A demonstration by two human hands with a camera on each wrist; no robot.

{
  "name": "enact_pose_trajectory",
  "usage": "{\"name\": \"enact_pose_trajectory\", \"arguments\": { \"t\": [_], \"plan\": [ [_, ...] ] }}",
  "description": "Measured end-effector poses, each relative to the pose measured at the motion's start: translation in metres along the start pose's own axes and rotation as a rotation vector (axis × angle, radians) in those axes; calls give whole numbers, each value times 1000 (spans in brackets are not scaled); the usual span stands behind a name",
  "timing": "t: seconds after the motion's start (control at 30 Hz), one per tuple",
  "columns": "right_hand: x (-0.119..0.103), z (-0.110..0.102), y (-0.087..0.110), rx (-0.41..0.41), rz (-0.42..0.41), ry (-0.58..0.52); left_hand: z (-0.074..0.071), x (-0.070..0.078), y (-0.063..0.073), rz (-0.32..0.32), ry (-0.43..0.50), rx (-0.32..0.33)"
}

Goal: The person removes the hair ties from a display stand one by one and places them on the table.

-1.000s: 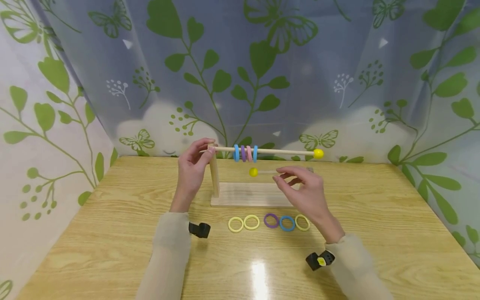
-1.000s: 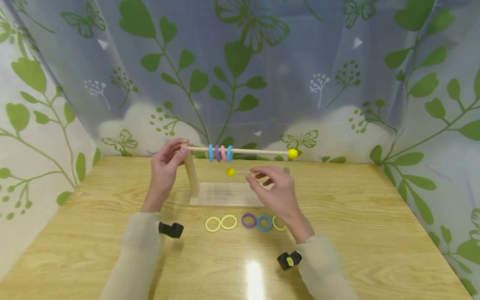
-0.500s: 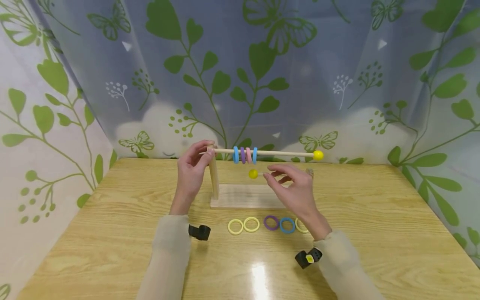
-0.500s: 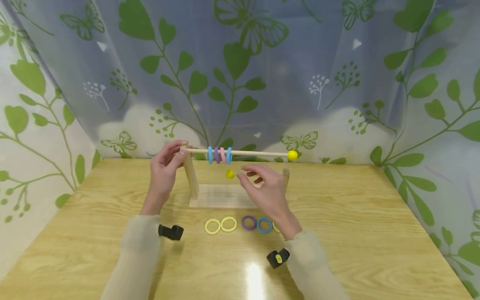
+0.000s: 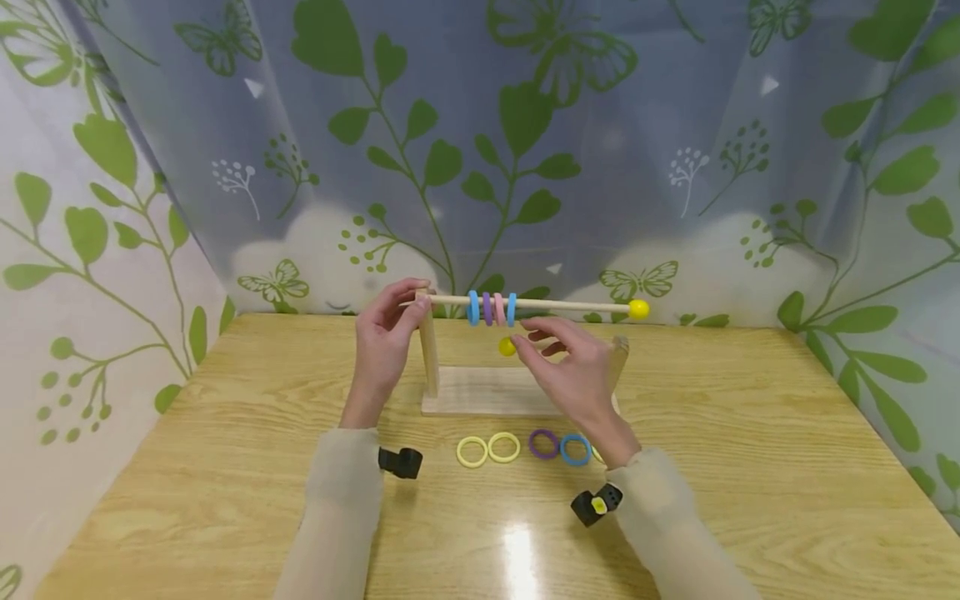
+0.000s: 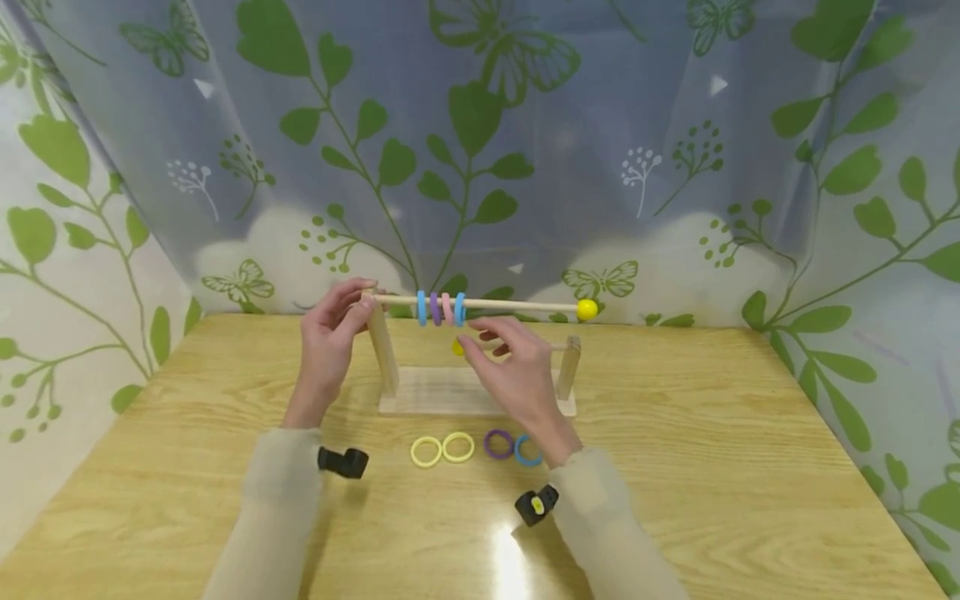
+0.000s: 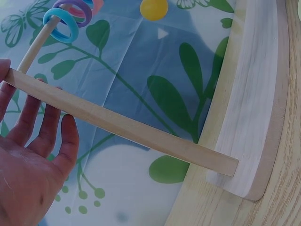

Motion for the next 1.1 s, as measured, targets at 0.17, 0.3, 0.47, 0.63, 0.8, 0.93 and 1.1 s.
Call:
{"name": "enact_pose_trajectory", "arguments": {
  "t": [0.17, 0.3, 0.47, 0.63, 0.8, 0.93, 1.1],
  "plan": [
    [0, 5, -1, 1, 9, -5, 1, -1, -1, 7, 3, -6],
    [1, 8, -3, 7, 18, -1, 0, -1, -1, 11, 7, -2],
    [0, 12, -5, 11, 27, -3, -1, -2, -1, 6, 4, 3],
    [0, 13, -5, 25, 43, -3, -1, -2, -1, -3, 9, 6],
    [-1, 11, -5, 53, 35, 3, 0, -2, -1, -3, 19, 11],
    [-2, 6, -4, 79, 44, -2, 0, -2, -1, -6, 27, 13],
    [1, 0, -2, 100, 70, 8, 0, -1, -1, -3, 26, 12]
  ]
}}
Point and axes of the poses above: each hand's wrist, its own y-axis away from the middle knuckle, its own z-axis out of the palm, x = y × z, the point moved 10 cm from there along -y, towards the middle knuckle, and after that the axes turned 1 degree about y, right-handed, at the moved point
